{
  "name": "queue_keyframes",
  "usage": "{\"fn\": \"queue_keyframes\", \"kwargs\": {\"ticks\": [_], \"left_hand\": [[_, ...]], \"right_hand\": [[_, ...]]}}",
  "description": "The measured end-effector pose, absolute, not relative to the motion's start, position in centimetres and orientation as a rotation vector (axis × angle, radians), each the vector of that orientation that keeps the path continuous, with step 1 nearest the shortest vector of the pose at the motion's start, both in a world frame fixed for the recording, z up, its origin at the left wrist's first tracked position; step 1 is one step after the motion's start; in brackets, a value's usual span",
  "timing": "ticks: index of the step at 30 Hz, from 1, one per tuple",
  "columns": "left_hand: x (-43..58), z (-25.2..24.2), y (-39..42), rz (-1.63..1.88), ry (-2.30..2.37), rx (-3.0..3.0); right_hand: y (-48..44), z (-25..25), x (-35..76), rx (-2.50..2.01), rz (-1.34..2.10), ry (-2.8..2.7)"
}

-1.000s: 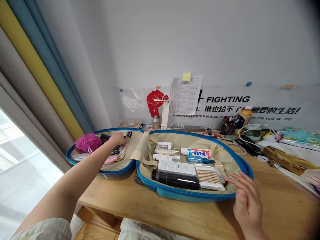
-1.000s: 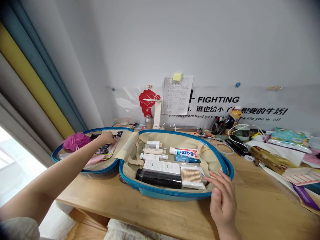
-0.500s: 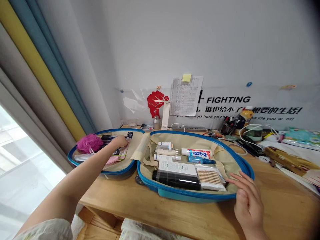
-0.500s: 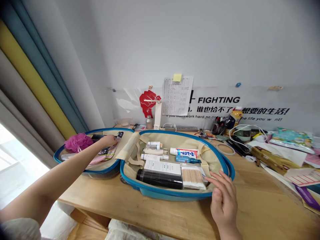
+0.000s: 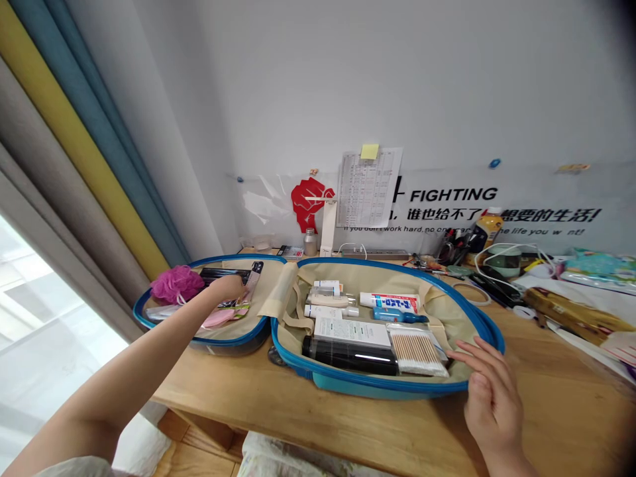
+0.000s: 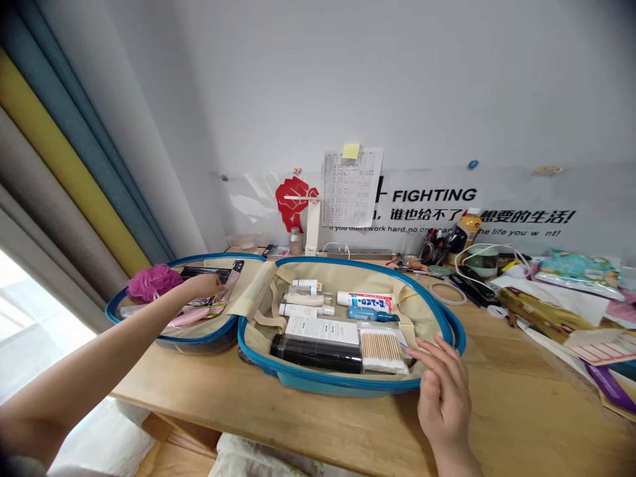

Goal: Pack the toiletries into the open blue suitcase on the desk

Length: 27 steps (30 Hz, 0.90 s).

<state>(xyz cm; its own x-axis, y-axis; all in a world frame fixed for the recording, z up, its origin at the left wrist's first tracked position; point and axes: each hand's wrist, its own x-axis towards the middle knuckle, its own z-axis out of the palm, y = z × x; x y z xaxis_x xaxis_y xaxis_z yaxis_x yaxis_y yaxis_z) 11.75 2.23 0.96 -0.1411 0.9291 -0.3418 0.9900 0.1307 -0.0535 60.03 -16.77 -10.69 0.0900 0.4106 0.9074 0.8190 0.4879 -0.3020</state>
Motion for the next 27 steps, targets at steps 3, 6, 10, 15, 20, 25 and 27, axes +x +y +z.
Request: {"fn": "queue_keyframes", "kwargs": {"ticks": [3,6,10,15,20,25,27], "left_hand": [[12.0,1.1,1.6,-0.410,2.148,1.856],[12.0,1.1,1.0,-0.409,2.121,1.808],[11.7,1.1,0.5,-0.423,2.080,1.739],[11.5,0.8,0.2,-0.463,2.046,1.741],[11.6,0.2,0.1,-0.500,2.058,1.813],[11.2,-0.6,0.2,-0.480,2.075,1.998],[11.1,-1.0,0.3,-0.476,2.065,2.070]], "right_hand": [[-16.8,-10.7,60.0,-1.138,-0.411,-1.522],[-16.8,-10.7,60.0,-1.140,-0.416,-1.512],[-16.9,-10.5,59.8,-1.126,-0.430,-1.526],[-16.8,-10.4,59.7,-1.109,-0.446,-1.529],[-16.8,-10.6,59.9,-1.119,-0.426,-1.514],[-16.7,-10.8,59.9,-1.127,-0.409,-1.491],[-16.8,-10.7,59.8,-1.134,-0.404,-1.486]]}}
